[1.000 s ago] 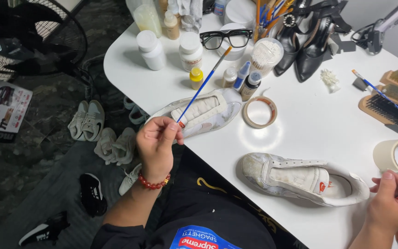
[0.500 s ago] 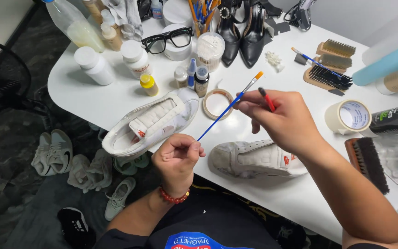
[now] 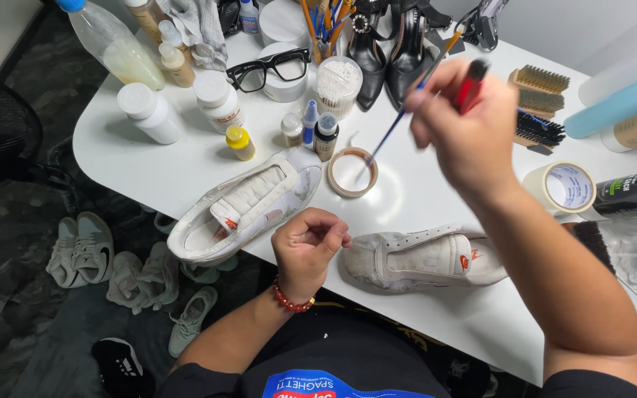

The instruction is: The person works at a table with cleaning supplies and a pair of white sneakers. They pick up a roll of masking tape, press tape around the edge of one sneaker's upper, and use a red utility knife to trim and press the tape along the shoe.

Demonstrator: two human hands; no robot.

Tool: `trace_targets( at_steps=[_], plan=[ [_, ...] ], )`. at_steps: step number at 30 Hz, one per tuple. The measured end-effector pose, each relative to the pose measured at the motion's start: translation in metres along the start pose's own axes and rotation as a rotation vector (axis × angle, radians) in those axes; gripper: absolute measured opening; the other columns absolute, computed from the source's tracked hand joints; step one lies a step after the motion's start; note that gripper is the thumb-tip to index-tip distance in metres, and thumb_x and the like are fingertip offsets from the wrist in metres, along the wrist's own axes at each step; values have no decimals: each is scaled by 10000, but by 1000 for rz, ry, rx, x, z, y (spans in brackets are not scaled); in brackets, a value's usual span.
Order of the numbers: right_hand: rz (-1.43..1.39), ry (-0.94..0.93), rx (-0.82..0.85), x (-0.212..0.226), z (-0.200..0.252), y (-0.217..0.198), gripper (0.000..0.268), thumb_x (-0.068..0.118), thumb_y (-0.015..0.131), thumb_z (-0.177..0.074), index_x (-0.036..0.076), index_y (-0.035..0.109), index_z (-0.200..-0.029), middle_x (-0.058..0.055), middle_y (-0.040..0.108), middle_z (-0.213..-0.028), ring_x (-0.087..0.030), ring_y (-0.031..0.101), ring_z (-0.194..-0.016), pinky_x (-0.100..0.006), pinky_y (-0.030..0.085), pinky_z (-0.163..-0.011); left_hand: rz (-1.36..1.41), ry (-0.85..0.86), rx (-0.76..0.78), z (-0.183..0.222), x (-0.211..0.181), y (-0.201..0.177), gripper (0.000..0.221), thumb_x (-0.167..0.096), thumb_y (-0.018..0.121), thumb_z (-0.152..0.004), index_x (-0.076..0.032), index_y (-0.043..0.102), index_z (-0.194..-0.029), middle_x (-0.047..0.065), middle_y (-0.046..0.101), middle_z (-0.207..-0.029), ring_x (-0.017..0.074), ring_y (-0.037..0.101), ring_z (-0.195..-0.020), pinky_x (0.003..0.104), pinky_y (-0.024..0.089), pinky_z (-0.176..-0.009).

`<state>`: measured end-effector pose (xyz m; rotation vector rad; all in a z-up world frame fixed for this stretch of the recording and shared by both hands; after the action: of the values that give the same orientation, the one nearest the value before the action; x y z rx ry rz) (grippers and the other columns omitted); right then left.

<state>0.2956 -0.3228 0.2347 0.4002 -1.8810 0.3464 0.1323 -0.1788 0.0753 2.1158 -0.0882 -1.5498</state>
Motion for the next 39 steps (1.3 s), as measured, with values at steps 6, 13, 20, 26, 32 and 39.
trace_targets(
  at_steps=[6, 13, 20, 26, 32, 39],
  plan=[
    [402, -408, -110, -22, -111, -6, 263, 118, 795, -1096, -11, 660, -911, -14, 647, -774, -107, 616, -666, -264, 467, -610, -670, 88, 261, 10, 17, 0, 144, -105, 821, -873, -43, 692, -883, 78, 724, -832, 163, 715, -735, 292, 583, -673],
    [764, -580, -178, -81, -157, 43, 130, 113, 804, -909, 44, 694, -907, -87, 665, -754, -253, 626, -674, -375, 509, -636, -750, 271, 171, 31, 11, -21, 166, -52, 764, -837, -6, 666, -962, 117, 682, -942, 249, 683, -830, 334, 582, -723],
    [1105, -152, -157, -120, -166, 50, 117, 206, 788, -796, 144, 790, -896, -143, 729, -769, -371, 710, -719, -491, 567, -661, -801, 401, 243, 33, 7, -9, 199, -50, 760, -821, -11, 665, -991, 126, 688, -953, 302, 689, -897, 375, 578, -783],
    [1087, -89, -157, -107, -152, 45, 146, 220, 775, -786, 148, 778, -913, -131, 733, -754, -356, 712, -706, -481, 570, -647, -804, 324, 335, 36, 16, -12, 414, -154, 791, -816, -16, 620, -1167, 148, 683, -1099, 303, 673, -1003, 392, 576, -855],
    [915, -223, -65, -21, -72, 2, 158, 206, 778, -859, 85, 760, -960, -121, 720, -744, -296, 708, -666, -417, 553, -623, -930, 325, 482, 30, 4, 16, 836, -335, 906, -645, -9, 538, -1321, 186, 608, -1282, 349, 586, -1172, 443, 505, -973],
    [392, -48, -565, -12, 91, -177, 117, 88, 726, -1068, -27, 720, -1048, 0, 679, -855, -50, 594, -716, -204, 489, -661, -1014, 219, 514, 30, 31, 14, 852, -308, 978, -558, -40, 603, -1274, 112, 665, -1224, 301, 635, -1137, 426, 494, -959]
  ],
)
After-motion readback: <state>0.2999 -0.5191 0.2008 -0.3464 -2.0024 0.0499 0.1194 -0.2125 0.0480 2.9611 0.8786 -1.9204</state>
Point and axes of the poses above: each hand's wrist, its own z-axis away from the middle knuckle, its own y-axis out of the palm, x = y × z, the point moved 7 cm from there along -z, towards the middle knuckle
